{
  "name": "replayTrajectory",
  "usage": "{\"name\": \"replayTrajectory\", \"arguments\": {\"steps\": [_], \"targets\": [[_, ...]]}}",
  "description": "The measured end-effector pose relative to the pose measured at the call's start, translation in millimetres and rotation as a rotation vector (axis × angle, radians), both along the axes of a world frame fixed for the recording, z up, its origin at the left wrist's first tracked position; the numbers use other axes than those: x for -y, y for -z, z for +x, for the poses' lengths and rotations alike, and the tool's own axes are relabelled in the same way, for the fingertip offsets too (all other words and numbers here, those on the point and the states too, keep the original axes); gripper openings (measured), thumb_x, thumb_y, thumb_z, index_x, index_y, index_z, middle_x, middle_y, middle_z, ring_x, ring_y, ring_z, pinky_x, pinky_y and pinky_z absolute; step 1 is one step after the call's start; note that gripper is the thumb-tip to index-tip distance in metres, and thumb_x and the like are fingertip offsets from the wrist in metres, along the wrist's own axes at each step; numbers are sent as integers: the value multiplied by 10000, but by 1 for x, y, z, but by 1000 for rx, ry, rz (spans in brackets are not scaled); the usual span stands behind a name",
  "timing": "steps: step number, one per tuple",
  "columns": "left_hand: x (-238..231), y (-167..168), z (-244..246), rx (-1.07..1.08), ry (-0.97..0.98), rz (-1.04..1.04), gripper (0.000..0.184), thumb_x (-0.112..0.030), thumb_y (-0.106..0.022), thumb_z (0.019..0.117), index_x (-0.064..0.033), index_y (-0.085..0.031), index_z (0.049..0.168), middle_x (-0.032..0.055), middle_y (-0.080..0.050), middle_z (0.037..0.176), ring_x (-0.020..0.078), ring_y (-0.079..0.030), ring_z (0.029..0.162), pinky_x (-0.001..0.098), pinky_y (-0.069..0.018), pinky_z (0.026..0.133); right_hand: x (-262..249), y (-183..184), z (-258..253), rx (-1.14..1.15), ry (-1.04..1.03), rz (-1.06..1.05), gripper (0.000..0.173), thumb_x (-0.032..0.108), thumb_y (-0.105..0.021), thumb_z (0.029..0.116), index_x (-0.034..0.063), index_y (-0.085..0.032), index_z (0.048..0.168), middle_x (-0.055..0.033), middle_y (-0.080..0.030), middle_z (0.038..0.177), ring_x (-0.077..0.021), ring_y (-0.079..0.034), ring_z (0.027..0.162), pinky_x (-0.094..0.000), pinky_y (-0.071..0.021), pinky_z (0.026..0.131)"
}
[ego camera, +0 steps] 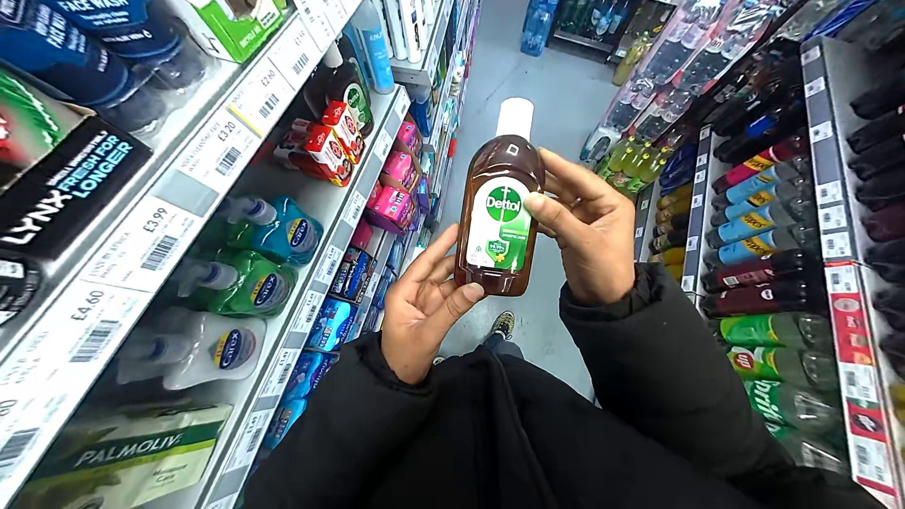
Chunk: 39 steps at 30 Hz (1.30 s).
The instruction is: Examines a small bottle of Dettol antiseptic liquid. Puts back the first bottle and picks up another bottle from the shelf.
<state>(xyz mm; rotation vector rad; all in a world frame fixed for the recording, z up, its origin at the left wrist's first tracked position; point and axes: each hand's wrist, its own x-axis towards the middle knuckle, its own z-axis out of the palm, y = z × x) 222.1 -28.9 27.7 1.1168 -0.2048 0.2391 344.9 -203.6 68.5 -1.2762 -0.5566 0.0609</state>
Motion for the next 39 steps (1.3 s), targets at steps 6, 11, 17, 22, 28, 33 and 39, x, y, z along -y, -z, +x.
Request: {"name": "replayTrajectory", "arguments": {"steps": [6, 11, 17, 22, 28, 33, 39], "targets": [[-4, 2, -12, -2, -1, 0, 676, 7, -658, 964, 27, -343, 1562, 246, -566, 1409, 354, -658, 1188, 479, -578, 997, -5, 2, -11, -12, 15, -12, 487, -60, -663, 936, -111, -536, 1404, -203, -693, 1233, -257, -734, 1025, -371, -641, 869], [-7, 3, -23, -7, -24, 3, 675, 28, -635, 968, 25, -328, 1569, 240, -578, 1400, 346, -655, 1196, 474, -568, 1012, -10, 2, -19, -13, -18, -5, 495, -69, -653, 937, -122, -520, 1410, -222, -682, 1248, -287, -727, 1050, -407, -641, 881], [-8, 0, -32, -7, -40, 7, 668, 23, -626, 969, 16, -336, 1570, 243, -562, 1414, 356, -644, 1209, 489, -567, 1010, -14, -2, -26, 19, -40, -1, 494, -67, -655, 937, -123, -521, 1410, -221, -681, 1257, -281, -728, 1049, -398, -640, 882], [-8, 0, -37, 3, -63, 11, 675, 4, -654, 963, 10, -349, 1565, 238, -575, 1402, 350, -656, 1189, 484, -576, 996, -15, -3, -29, 48, -45, 0, 499, -76, -660, 928, -132, -521, 1404, -226, -678, 1254, -283, -726, 1054, -400, -640, 885], [-7, 1, -41, 5, -72, 10, 673, 22, -648, 959, 15, -349, 1561, 238, -577, 1397, 352, -655, 1190, 491, -575, 998, -14, -3, -33, 42, -57, -3, 496, -69, -661, 931, -133, -522, 1402, -223, -678, 1258, -283, -724, 1062, -401, -638, 891], [-5, 1, -44, 5, -74, 16, 669, 39, -642, 955, 12, -354, 1558, 242, -568, 1406, 356, -653, 1192, 486, -575, 998, -14, -1, -35, 35, -60, 7, 502, -71, -659, 933, -128, -517, 1411, -225, -679, 1257, -287, -728, 1052, -402, -641, 883], [-3, 3, -44, 10, -65, 7, 674, 28, -653, 954, 6, -352, 1557, 241, -590, 1375, 355, -664, 1175, 493, -578, 990, -10, 0, -36, 40, -49, 3, 498, -67, -661, 934, -119, -525, 1410, -218, -683, 1251, -278, -726, 1057, -396, -638, 890]]}}
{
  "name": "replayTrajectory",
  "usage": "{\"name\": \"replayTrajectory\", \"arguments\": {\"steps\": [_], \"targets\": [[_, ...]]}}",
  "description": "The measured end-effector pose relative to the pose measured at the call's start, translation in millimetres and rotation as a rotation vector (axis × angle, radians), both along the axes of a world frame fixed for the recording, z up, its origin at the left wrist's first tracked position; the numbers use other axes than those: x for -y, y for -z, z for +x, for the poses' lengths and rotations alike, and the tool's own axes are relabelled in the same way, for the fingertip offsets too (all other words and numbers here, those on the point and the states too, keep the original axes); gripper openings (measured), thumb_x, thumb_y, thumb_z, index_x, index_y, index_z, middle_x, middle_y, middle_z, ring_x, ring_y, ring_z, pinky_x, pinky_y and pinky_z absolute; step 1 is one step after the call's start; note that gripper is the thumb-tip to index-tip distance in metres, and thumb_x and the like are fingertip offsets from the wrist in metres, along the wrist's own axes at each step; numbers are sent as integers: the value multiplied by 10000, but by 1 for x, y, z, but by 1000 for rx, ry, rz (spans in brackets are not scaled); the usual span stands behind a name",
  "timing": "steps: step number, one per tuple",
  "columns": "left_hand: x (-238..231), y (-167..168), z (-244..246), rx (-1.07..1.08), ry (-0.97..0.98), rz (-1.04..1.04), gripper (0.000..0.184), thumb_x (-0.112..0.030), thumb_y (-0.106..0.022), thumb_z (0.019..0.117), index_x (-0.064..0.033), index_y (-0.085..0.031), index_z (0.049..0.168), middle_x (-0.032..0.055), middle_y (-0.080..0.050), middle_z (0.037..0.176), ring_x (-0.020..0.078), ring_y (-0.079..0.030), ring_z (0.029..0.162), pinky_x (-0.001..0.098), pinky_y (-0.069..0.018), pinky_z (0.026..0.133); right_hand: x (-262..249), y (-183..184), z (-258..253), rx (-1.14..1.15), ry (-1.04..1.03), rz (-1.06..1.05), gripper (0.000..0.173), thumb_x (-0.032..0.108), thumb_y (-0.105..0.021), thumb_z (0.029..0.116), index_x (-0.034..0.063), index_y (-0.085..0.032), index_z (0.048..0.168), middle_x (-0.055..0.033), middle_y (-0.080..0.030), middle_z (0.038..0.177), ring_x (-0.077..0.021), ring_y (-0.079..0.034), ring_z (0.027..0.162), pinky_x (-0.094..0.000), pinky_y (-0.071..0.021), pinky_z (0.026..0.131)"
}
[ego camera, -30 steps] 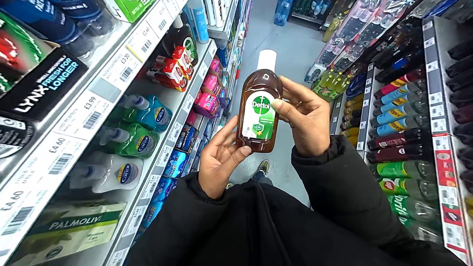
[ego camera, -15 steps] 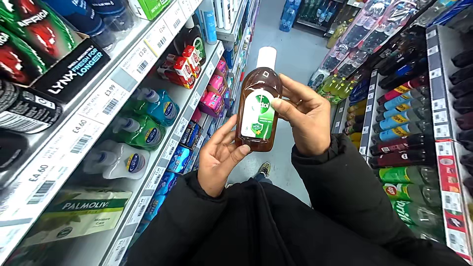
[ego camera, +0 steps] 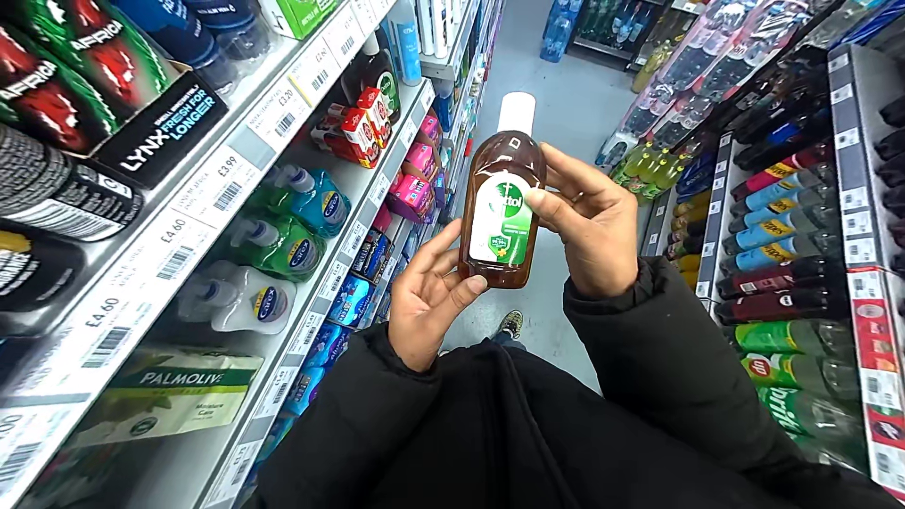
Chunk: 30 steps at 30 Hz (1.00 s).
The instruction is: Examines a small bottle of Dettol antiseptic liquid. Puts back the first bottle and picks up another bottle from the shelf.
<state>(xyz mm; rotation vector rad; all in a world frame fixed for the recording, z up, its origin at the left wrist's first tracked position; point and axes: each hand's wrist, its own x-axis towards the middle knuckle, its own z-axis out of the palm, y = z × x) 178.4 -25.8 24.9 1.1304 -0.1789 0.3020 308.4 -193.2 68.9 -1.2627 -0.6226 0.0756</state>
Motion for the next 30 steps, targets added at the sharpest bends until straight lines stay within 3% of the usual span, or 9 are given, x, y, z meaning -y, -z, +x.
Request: {"name": "replayTrajectory", "arguments": {"steps": [8, 23, 27, 30], "targets": [[2, 2, 2, 9, 12, -26, 674, 44, -656, 948, 53, -335, 1541, 266, -593, 1352, 370, -665, 1170, 512, -579, 991, 3, 0, -1, 17, 20, -6, 495, -71, -657, 935, -128, -520, 1407, -216, -686, 1246, -277, -731, 1043, -396, -641, 882], [0, 4, 4, 4, 15, -23, 693, 41, -658, 948, 34, -325, 1556, 261, -608, 1337, 371, -661, 1179, 523, -570, 1003, 2, -1, -1, 10, 13, -11, 500, -76, -645, 943, -126, -506, 1421, -224, -681, 1251, -286, -726, 1056, -399, -640, 888], [-2, 3, 4, -11, 16, -13, 755, 49, -653, 944, 15, -267, 1592, 260, -590, 1366, 368, -662, 1179, 514, -563, 1014, -2, -1, -1, 4, 4, -4, 493, -77, -633, 948, -120, -507, 1423, -221, -678, 1261, -285, -724, 1063, -404, -635, 900], [-3, 1, 4, -14, 6, 24, 684, 43, -657, 944, 12, -360, 1559, 215, -575, 1411, 315, -658, 1193, 440, -579, 996, -3, -2, -1, 0, 11, 2, 494, -85, -633, 946, -117, -508, 1423, -219, -683, 1253, -280, -726, 1055, -397, -635, 895]]}}
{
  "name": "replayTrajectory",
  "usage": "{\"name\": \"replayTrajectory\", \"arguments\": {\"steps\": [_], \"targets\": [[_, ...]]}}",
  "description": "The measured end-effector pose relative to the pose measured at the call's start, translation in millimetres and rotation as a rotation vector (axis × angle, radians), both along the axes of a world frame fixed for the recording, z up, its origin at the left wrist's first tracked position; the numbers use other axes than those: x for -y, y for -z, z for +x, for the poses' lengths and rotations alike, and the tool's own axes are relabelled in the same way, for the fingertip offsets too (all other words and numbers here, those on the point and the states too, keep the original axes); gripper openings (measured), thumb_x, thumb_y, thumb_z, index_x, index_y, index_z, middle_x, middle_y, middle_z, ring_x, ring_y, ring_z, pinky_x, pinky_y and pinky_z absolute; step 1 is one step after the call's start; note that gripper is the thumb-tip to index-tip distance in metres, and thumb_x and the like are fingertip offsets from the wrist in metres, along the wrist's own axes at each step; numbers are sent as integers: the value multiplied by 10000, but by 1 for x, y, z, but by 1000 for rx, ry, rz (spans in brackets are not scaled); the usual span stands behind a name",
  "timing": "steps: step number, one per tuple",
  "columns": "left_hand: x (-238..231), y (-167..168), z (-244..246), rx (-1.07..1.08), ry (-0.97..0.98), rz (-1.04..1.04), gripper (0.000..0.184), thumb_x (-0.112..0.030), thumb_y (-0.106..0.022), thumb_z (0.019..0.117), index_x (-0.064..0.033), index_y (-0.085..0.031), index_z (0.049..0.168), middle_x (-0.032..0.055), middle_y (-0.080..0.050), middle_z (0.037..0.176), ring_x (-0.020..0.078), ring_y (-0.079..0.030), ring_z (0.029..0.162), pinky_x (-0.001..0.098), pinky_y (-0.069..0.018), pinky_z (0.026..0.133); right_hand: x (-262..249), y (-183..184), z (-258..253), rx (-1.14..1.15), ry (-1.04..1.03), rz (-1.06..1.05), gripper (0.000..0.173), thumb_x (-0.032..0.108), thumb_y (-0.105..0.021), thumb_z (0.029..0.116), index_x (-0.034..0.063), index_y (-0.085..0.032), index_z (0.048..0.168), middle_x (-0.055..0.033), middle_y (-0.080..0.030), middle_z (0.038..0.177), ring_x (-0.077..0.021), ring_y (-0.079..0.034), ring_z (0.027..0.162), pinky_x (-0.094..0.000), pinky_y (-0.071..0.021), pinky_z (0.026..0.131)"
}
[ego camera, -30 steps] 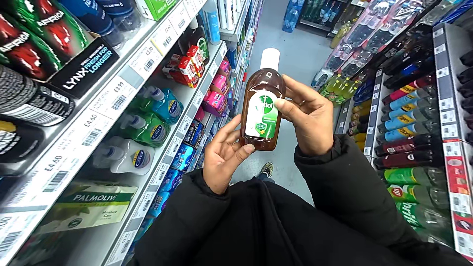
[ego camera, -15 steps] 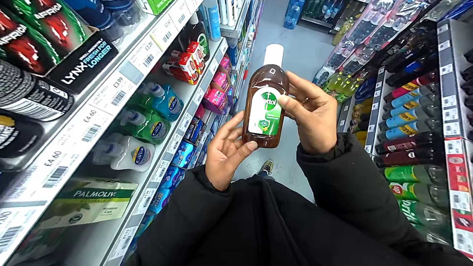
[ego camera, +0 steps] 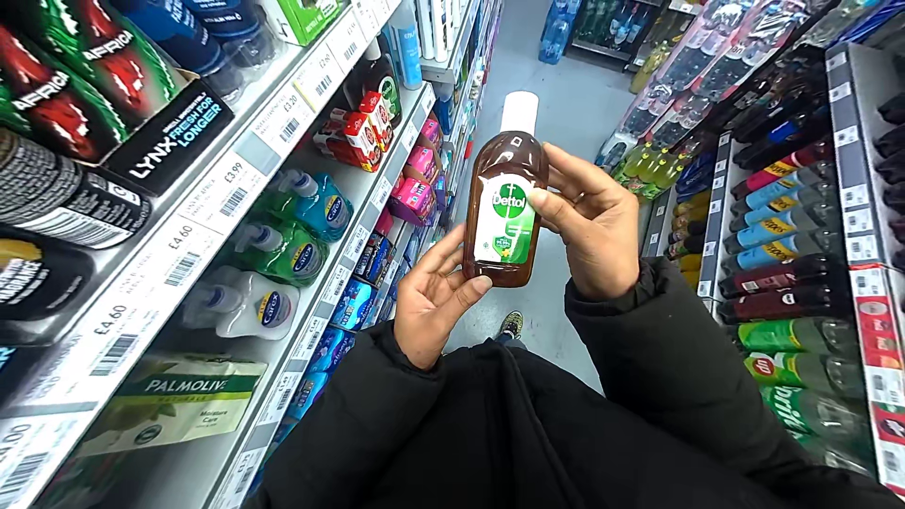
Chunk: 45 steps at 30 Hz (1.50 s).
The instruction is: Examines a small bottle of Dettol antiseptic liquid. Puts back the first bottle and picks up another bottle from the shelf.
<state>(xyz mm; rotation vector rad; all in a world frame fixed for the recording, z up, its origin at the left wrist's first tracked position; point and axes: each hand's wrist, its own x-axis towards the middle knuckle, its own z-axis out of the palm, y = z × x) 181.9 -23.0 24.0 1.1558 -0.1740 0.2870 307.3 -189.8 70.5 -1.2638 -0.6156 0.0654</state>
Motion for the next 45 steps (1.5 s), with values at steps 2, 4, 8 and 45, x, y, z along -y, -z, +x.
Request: {"name": "replayTrajectory", "arguments": {"steps": [2, 4, 8, 45], "targets": [[-1, 1, 1, 7, -4, 12, 658, 41, -670, 937, 26, -396, 1535, 212, -572, 1417, 306, -659, 1192, 419, -583, 989, 0, 1, 0, -7, 7, -2, 492, -83, -630, 946, -112, -510, 1423, -219, -680, 1257, -281, -724, 1059, -396, -633, 895], [-3, 2, 3, 17, -2, 30, 659, 36, -679, 934, 39, -395, 1529, 221, -572, 1410, 314, -662, 1185, 420, -584, 989, -2, 2, 0, -7, 18, -4, 487, -80, -625, 948, -111, -510, 1420, -220, -680, 1251, -280, -725, 1049, -396, -637, 880], [-6, 4, 10, 25, -24, 84, 667, -17, -687, 943, 8, -401, 1544, 207, -571, 1424, 317, -658, 1196, 417, -587, 986, -3, 1, 8, -10, 2, 6, 460, -28, -605, 977, -114, -510, 1419, -228, -679, 1247, -275, -731, 1028, -400, -645, 853], [-46, 65, 193, -204, -822, 592, 355, -97, -758, 899, 42, -696, 1219, 166, -708, 1246, 257, -703, 1139, 405, -597, 995, -156, 57, 347, 371, -21, -313, 402, 286, -722, 940, 36, -657, 1249, -98, -717, 1140, -172, -728, 1005, -399, -637, 868]]}}
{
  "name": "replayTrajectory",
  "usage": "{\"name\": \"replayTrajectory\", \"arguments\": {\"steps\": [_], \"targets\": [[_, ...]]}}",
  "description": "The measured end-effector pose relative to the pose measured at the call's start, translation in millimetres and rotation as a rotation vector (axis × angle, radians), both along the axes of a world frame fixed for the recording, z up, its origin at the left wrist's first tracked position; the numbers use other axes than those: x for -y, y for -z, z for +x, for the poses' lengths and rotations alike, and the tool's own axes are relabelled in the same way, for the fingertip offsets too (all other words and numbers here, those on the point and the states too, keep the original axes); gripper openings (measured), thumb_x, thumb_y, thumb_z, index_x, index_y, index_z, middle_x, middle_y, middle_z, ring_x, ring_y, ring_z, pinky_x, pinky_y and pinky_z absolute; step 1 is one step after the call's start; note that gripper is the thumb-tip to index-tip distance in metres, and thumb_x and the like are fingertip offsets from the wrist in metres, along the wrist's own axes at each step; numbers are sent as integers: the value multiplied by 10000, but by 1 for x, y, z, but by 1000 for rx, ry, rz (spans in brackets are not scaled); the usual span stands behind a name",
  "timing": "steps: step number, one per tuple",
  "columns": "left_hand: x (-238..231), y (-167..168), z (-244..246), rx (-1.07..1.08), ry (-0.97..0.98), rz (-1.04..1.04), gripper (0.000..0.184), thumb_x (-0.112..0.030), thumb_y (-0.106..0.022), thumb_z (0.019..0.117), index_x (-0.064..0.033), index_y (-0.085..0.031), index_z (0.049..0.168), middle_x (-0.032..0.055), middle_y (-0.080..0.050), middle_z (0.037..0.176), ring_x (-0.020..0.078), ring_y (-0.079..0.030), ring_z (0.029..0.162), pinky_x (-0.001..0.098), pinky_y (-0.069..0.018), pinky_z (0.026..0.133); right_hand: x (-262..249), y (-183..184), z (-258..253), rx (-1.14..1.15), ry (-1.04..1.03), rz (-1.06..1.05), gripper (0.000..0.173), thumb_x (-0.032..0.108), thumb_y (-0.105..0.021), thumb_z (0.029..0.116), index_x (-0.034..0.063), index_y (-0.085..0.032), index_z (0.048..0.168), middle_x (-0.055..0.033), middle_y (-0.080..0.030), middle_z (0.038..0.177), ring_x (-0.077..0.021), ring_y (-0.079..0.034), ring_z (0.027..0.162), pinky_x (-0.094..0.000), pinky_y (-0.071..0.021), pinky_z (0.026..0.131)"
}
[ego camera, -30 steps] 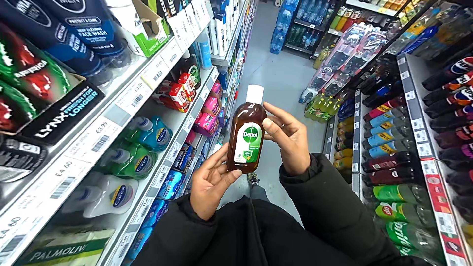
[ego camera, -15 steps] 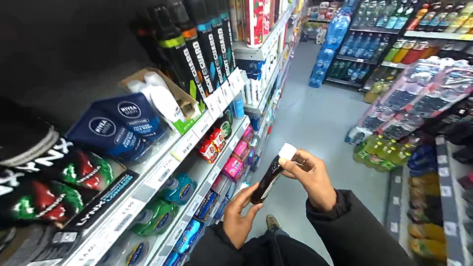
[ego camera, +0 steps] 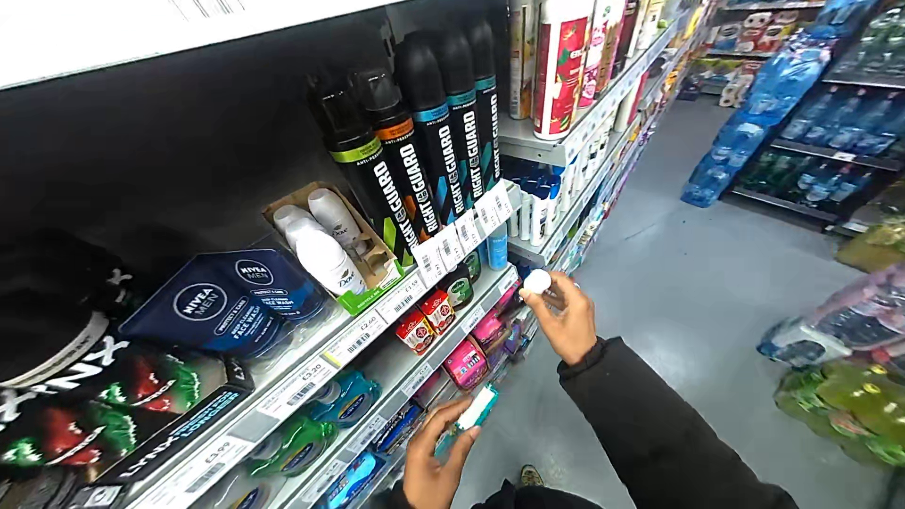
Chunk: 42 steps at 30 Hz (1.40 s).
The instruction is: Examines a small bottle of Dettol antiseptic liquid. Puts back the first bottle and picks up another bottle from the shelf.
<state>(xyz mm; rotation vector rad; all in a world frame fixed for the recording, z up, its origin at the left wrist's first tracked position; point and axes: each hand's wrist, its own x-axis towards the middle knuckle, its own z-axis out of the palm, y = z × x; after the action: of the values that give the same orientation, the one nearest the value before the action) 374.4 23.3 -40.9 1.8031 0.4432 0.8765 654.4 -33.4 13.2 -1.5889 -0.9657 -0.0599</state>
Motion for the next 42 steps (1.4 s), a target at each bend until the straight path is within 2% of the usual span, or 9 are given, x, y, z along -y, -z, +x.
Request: {"name": "replayTrajectory", "arguments": {"steps": [2, 5, 9, 17, 21, 26, 30, 37, 42], "targets": [[6, -1, -7, -19, -15, -51, 311, -68, -744, 904, 43, -705, 1192, 155, -728, 1199, 252, -716, 1107, 410, -599, 982, -25, 8, 23, 21, 1, -39, 427, 317, -717, 951, 29, -650, 1259, -137, -708, 1166, -216, -720, 1031, -444, -613, 894], [15, -6, -13, -64, -56, -144, 292, 6, -735, 890, 73, -693, 1171, 166, -739, 1168, 252, -737, 1060, 405, -613, 957, -58, 14, 42, 31, -43, -36, 398, 276, -740, 940, -4, -667, 1213, -193, -657, 1234, -258, -685, 1101, -433, -592, 950], [20, -8, -13, -79, -84, -207, 289, 14, -732, 894, 69, -690, 1174, 165, -738, 1171, 265, -729, 1080, 423, -607, 967, -88, 22, 50, 72, -62, -44, 407, 284, -756, 926, -17, -681, 1189, -239, -603, 1261, -314, -659, 1101, -462, -583, 925], [26, -16, 2, -45, -161, -260, 269, 78, -719, 857, 127, -679, 1119, 201, -745, 1126, 278, -752, 1020, 403, -632, 909, -118, 26, 51, 97, -80, -167, 444, 334, -717, 955, -17, -666, 1224, -256, -604, 1252, -371, -669, 1030, -535, -568, 866], [21, -7, -1, -51, -88, -225, 281, 17, -716, 914, 92, -666, 1180, 194, -732, 1174, 283, -738, 1066, 426, -619, 943, -125, 24, 54, 87, -80, -227, 457, 348, -710, 960, -14, -663, 1235, -248, -599, 1249, -371, -660, 1045, -537, -566, 868], [29, -17, 17, -87, -181, -248, 269, 31, -731, 852, 107, -696, 1108, 172, -759, 1096, 253, -760, 987, 383, -633, 896, -127, 12, 51, 107, -14, -294, 466, 399, -689, 951, 20, -693, 1222, -209, -661, 1234, -385, -660, 1099, -603, -529, 881], [23, -2, 8, -79, -78, -228, 306, 7, -735, 894, 70, -683, 1189, 167, -744, 1157, 282, -740, 1054, 425, -620, 941, -133, 11, 51, 100, 18, -301, 448, 393, -740, 909, 30, -719, 1170, -202, -680, 1199, -384, -675, 1061, -598, -537, 860], [29, -2, 8, -88, -95, -253, 307, -6, -743, 892, 55, -690, 1188, 158, -743, 1170, 270, -748, 1032, 414, -625, 935, -135, 7, 47, 137, 69, -338, 440, 404, -748, 886, 38, -733, 1129, -199, -689, 1155, -391, -685, 1008, -611, -538, 790], [34, -2, 8, -77, -109, -272, 302, -21, -741, 894, 51, -693, 1184, 157, -750, 1153, 267, -752, 1021, 401, -626, 927, -133, 4, 47, 133, 41, -346, 452, 391, -755, 887, 22, -725, 1146, -207, -696, 1145, -394, -684, 1027, -613, -532, 830]]}}
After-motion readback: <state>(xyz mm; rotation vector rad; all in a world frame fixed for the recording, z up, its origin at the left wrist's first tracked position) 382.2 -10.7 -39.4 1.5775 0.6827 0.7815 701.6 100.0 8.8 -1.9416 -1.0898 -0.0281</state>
